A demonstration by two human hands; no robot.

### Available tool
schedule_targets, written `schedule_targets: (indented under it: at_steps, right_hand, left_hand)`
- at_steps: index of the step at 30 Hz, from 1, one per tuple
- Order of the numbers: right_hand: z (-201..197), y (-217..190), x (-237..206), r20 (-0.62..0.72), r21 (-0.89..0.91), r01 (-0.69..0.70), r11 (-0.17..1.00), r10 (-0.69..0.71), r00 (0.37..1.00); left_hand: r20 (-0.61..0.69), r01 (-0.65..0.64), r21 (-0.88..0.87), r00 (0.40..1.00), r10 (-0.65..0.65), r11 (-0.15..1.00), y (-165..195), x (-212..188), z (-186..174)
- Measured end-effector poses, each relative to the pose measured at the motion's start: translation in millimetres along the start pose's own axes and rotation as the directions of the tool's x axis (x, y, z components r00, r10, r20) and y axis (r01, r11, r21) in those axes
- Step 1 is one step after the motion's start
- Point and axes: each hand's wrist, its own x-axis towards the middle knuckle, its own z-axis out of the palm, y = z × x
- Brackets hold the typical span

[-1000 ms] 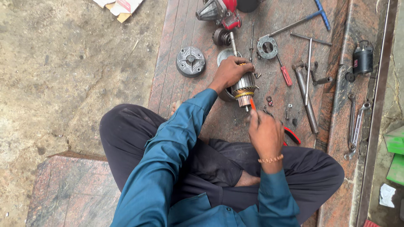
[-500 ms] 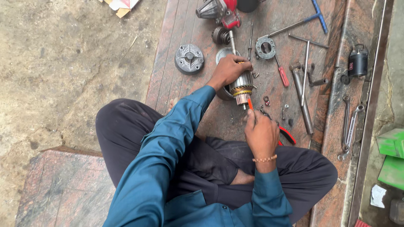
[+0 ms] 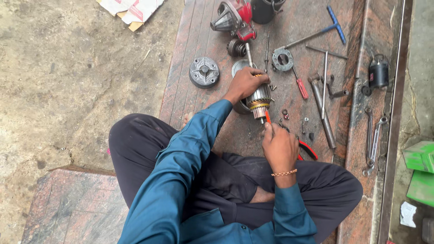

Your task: The person sits on the ground holding an electric motor armature and repeatedly rubs its copper commutator with an orange abrasive stick, rotating the armature to work around the surface. Nearby lie a water pump housing, pliers, wrenches, screwdrivers and other disassembled motor parts on the stone step.

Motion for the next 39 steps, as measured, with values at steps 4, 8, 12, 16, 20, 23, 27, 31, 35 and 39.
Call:
schedule_targets:
  at_steps: [4,8,12,16,20,23,27,31,35,39]
  right_hand:
    - [-4.1,0.3,0.6,0.0,0.014,0.065,0.998,-0.065,0.998]
    - [-13.1,9.6,-9.3,-0.126,0.242,0.062,0.968,-0.032,0.991]
    - [-3.9,20.8,-6.9,0.073,0.49,-0.159,0.857,0.141,0.987]
    - [21.4,35.6,9.3,0.322,0.832,-0.272,0.484,-0.023,0.946]
    - [49.4,47.3,6.1,0.301,0.943,-0.285,0.174,-0.07,0.951]
    - [61.5,51.4,5.5,0.271,0.959,-0.265,0.097,-0.062,0.961]
    - [61.9,55.0,7.5,0.339,0.932,-0.33,0.147,-0.036,0.94]
    - [59.5,52.6,8.8,0.276,0.961,-0.276,0.003,-0.065,0.959]
    - [60.1,47.8,5.9,0.228,0.974,-0.228,0.014,-0.02,0.973]
    - [61.1,44.8,1.5,0.162,0.985,-0.16,0.068,-0.018,0.987]
  left_hand:
    - [0.007,0.016,-0.002,1.0,-0.016,1.0,1.4,-1.9,-0.2]
    - [0.017,-0.017,0.008,1.0,0.017,1.0,3.2,-1.5,-2.7]
    - [0.05,-0.04,-0.032,0.998,0.042,0.999,3.5,-2.2,-3.5]
    - [0.071,-0.115,-0.061,0.99,0.119,0.991,1.2,-1.7,-3.5]
    - [0.091,-0.095,-0.073,0.991,0.102,0.993,-1.2,-1.3,-4.1]
    - [0.1,-0.097,-0.038,0.99,0.1,0.995,-0.6,-1.3,-4.8]
    - [0.129,-0.072,-0.087,0.988,0.083,0.994,0.6,-3.8,-5.6]
    - [0.137,-0.038,-0.092,0.989,0.05,0.995,0.9,-3.8,-5.2]
    - [0.172,-0.033,-0.163,0.983,0.061,0.986,-1.2,-3.2,-5.9]
    - [0.247,-0.049,-0.306,0.96,0.129,0.951,-4.9,-3.9,-9.3]
